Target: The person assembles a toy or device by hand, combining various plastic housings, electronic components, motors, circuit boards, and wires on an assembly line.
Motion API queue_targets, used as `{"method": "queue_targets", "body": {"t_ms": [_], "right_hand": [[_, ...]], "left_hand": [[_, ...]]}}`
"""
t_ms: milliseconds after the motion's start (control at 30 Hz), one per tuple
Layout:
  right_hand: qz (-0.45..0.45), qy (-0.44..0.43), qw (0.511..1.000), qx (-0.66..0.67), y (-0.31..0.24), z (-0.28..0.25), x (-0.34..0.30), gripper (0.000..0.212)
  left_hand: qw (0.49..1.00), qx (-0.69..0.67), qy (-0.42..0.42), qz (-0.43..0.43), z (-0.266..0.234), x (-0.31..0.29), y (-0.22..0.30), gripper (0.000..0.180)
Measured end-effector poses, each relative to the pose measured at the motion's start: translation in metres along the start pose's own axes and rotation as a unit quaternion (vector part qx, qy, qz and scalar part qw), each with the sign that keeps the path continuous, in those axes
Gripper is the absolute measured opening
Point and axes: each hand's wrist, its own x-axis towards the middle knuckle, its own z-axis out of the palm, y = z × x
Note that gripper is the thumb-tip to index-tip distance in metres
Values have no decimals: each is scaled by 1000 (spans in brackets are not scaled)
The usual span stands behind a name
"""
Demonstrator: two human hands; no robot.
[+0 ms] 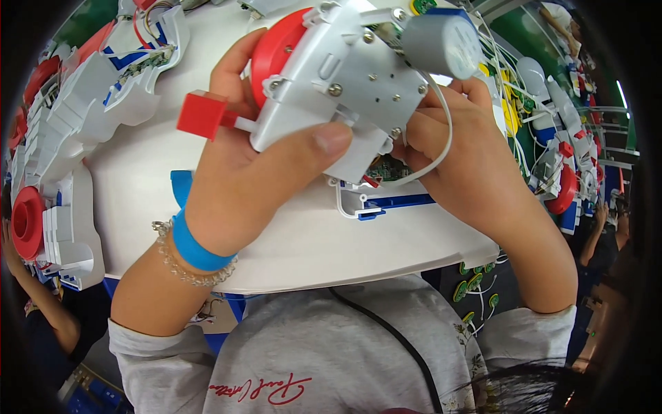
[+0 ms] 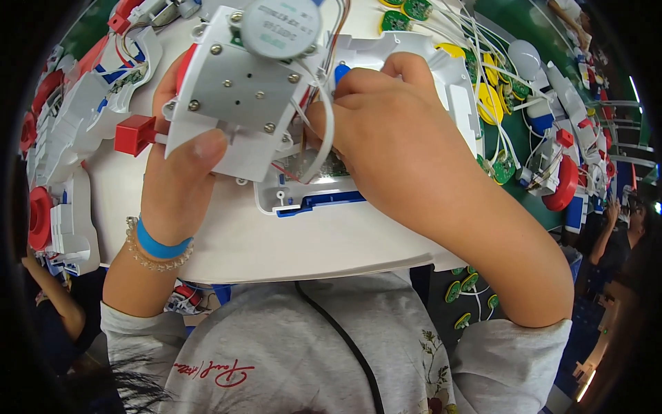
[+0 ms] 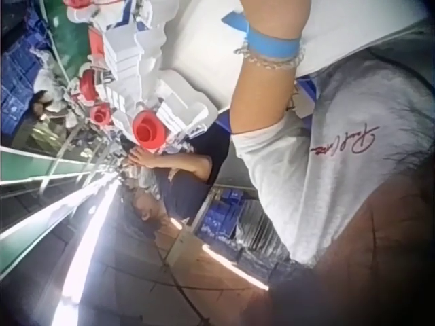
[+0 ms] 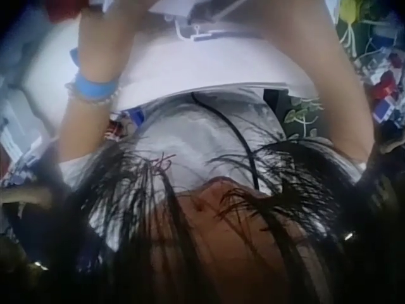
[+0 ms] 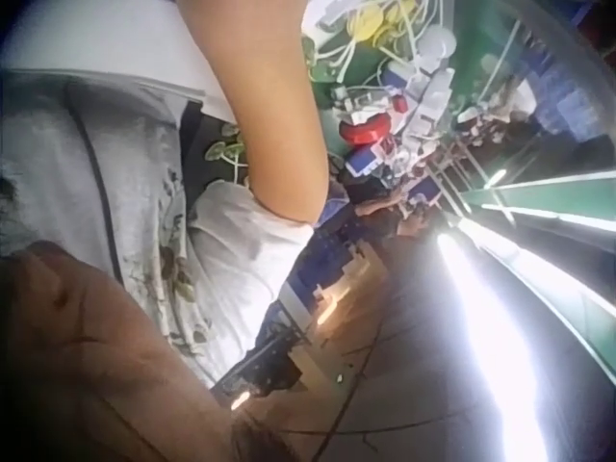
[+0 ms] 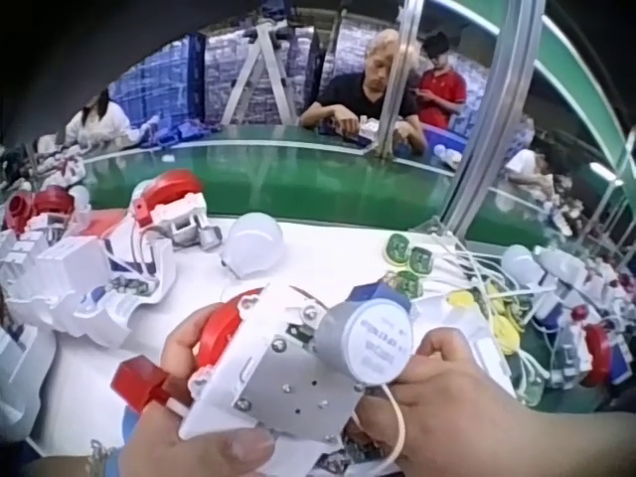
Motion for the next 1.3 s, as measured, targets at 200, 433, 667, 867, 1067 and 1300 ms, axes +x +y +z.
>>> {"method": "queue_targets", "body": {"t_ms": [200,433,667,867,1067,1300], "right_hand": [[5,-55,997,46,0,-8,1,9],[23,-64,998,-15,3,-6,10,11],[2,-80,997,0,16,-4,24,25],[163,-314,933,65,18,-9,48,47],[184,-290,938,-52,12,-12,53,26],[135,-181,972,-58,6,-5,41,27]], "left_hand": [[999,-32,2,-3,1,0,1,74],[991,-94,1,-92,-6,-1,1,72],[996,-77,12,-39,-2,-1,-1,78],[997,-26,-33,66,0,-1,-5,89],[997,-34,-19,60,2,-1,-3,87],[998,-38,-12,48,-8,-4,-8,81]]}}
